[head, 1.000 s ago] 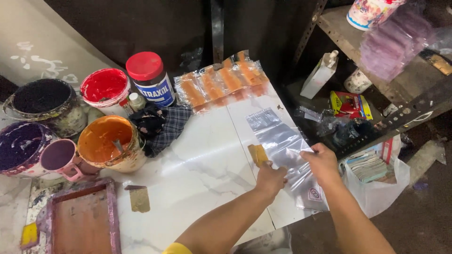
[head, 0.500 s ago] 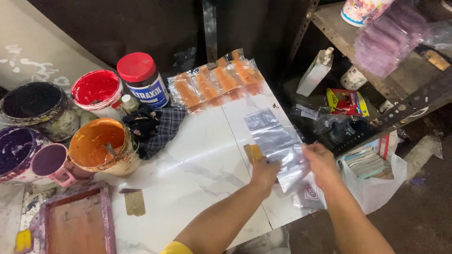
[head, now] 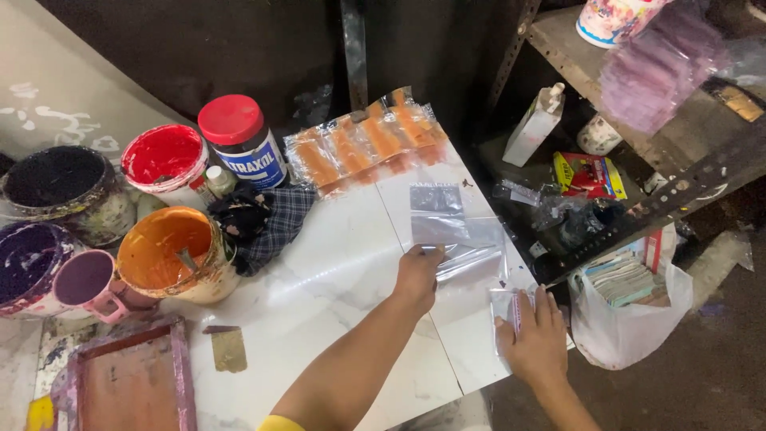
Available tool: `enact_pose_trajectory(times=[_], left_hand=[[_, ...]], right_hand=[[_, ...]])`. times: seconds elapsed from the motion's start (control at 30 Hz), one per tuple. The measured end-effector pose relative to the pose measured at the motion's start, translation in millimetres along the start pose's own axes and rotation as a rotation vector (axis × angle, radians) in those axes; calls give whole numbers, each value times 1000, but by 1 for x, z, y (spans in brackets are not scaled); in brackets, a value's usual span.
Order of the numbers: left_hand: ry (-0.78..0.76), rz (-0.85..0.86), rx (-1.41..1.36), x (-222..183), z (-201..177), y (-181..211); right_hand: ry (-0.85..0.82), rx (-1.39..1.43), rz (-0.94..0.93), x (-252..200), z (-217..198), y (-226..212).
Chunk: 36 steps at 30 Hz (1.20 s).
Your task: Manual screen printing on plastic bags, followed by cleaning the workspace and separating the bags.
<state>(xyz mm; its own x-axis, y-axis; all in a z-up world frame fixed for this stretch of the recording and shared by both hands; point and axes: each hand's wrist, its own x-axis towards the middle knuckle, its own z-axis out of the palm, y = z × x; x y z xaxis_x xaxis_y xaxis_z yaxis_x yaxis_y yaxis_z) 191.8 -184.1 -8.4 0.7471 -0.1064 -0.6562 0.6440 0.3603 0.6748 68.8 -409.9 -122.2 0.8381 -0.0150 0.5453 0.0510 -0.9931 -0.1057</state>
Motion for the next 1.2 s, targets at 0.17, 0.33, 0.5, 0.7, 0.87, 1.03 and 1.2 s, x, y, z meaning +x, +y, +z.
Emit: enact_pose_trajectory(times=[0.17,0.33,0.5,0.7,0.87,1.03,1.2], left_hand=[[14,1,24,-10,0,2],[48,1,63,-12,0,5],[25,138,114,-3,-15,-14],[8,107,164,18,-21,-26],[-25,87,156,2,-13,-18],[-51,104,172,-2,-8,-16],[-38,128,173,-2,-1,-16]], right_hand=[[-259,155,-62,21,6,-5],[-414,382,221,61,4,-5],[-374,188,433,101,61,15],[-569,183,565,118,56,7],[-526,233,575,127,46,12],[-412,655,739,141,5,-4],[-412,728,767,137,-8,-8]])
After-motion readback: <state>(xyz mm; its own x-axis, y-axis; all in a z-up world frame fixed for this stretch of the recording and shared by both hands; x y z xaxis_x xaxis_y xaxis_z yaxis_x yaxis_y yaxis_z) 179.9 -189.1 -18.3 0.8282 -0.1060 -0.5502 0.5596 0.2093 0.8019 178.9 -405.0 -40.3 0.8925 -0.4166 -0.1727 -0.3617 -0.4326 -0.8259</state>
